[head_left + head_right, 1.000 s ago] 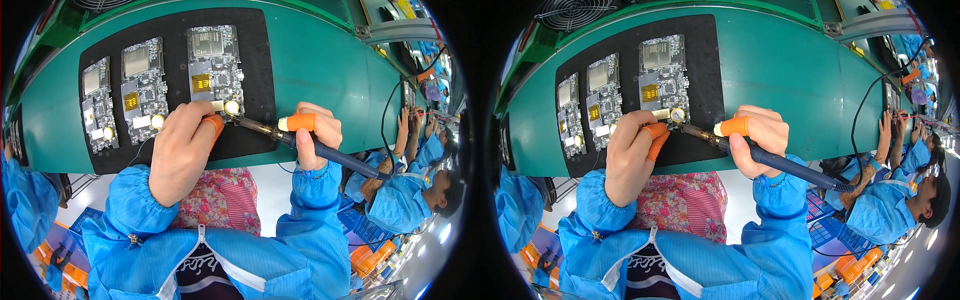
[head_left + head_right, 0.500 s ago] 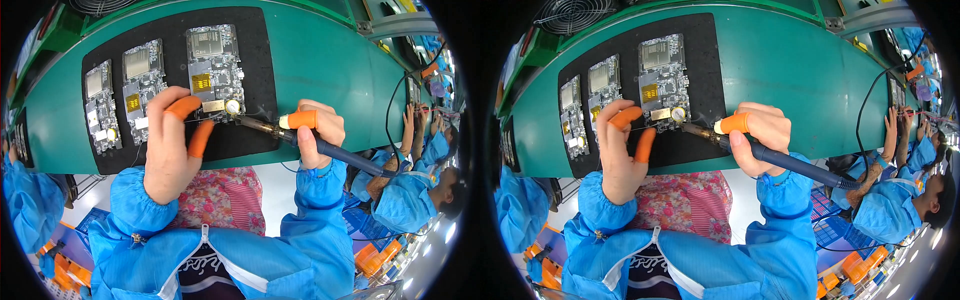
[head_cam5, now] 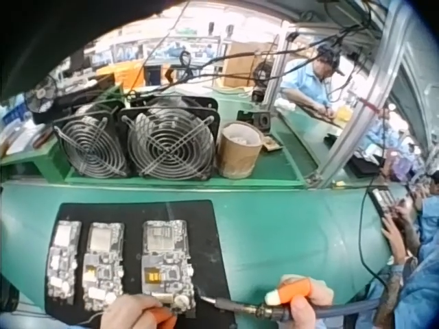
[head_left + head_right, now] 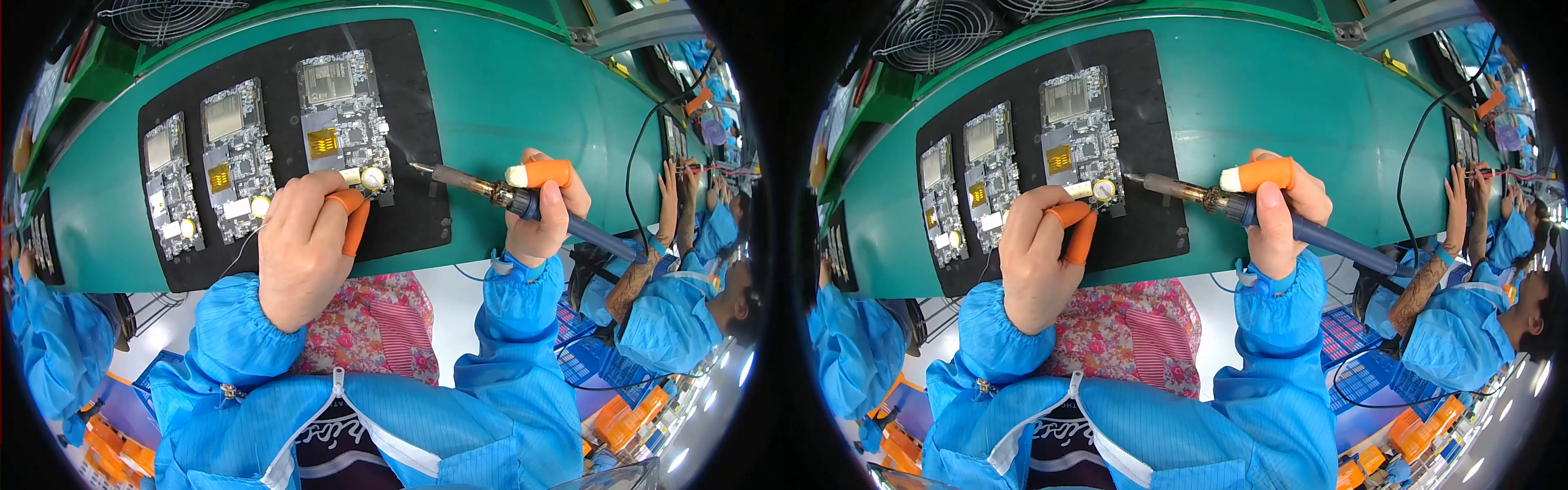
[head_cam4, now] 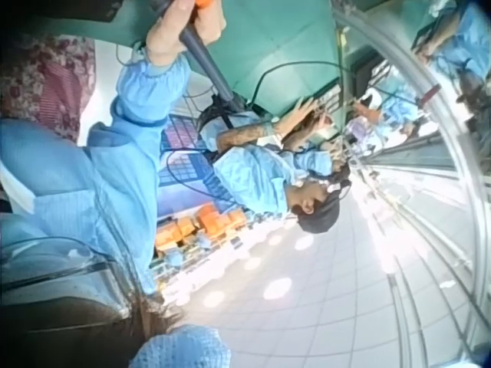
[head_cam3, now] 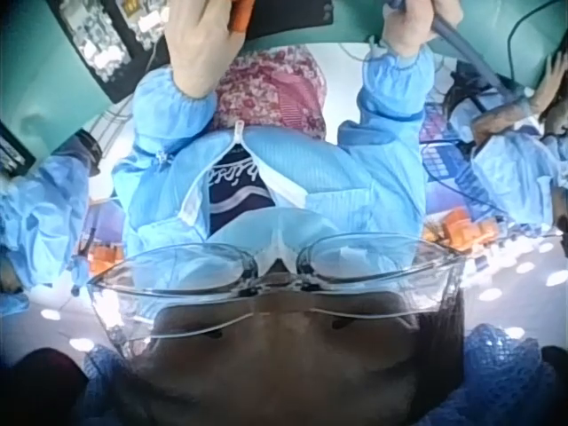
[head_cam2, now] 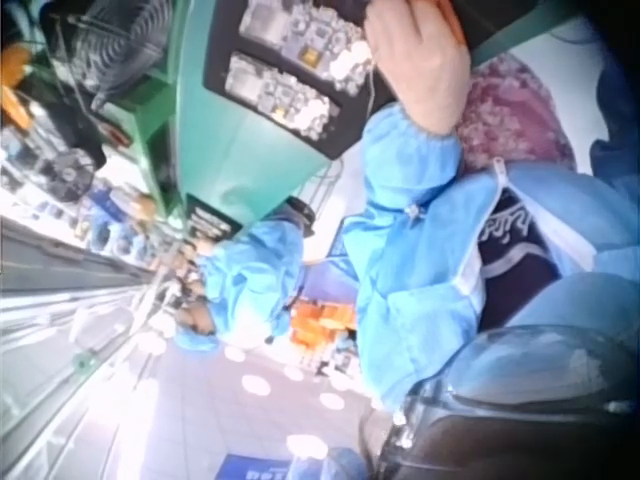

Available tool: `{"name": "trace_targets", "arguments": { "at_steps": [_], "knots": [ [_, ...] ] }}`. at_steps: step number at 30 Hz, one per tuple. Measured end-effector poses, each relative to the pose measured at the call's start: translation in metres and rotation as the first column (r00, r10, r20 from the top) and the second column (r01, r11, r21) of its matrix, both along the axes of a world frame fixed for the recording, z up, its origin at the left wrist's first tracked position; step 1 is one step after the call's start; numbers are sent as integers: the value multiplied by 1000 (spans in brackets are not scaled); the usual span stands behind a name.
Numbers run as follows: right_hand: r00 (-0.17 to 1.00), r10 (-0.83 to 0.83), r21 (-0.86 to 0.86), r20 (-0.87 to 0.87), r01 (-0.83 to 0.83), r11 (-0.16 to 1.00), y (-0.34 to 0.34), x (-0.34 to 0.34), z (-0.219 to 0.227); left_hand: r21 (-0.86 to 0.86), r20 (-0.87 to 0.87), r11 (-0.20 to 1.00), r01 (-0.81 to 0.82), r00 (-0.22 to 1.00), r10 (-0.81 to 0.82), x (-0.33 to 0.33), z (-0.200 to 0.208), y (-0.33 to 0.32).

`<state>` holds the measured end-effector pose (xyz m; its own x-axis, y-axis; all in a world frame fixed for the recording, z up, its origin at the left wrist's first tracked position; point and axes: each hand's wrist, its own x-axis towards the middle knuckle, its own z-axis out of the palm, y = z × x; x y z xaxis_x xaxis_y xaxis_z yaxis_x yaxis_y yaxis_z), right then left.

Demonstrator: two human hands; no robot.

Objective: The person solders electronic modules onto printed circuit boards using a soldering iron and solder wire.

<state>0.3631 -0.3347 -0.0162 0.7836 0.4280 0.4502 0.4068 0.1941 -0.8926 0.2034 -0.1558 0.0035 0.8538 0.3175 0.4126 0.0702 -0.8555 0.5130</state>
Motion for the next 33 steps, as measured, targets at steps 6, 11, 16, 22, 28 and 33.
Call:
{"name": "trace_targets", "arguments": {
  "at_steps": [6, 11, 16, 22, 28, 33],
  "knots": [
    [1000, -12, 23, 13, 12, 1000, 1, 1, -1, 40, -28, 999, 19, 999, -18, 3, 2, -3],
    [1000, 17, 1, -5, -17, 1000, -1, 1, 3, 61, -44, 998, 27, 999, -24, 3, 1, -4],
    [997, -79, -42, 21, 80, 996, 5, 0, 4, 112, 28, 992, 51, 998, -55, 7, -8, -6],
    [990, -117, 5, 78, 117, 993, 8, 3, 4, -43, 82, 992, 118, 990, -114, 5, -5, -9],
    [996, -88, -34, -2, 88, 996, 5, 2, 5, -126, 64, 988, 84, 995, -77, -18, 8, -6],
    [990, -141, -5, -16, 141, 990, 0, 1, 2, -206, 14, 890, -407, 908, 419, -90, -3, 41]
  ]
}}
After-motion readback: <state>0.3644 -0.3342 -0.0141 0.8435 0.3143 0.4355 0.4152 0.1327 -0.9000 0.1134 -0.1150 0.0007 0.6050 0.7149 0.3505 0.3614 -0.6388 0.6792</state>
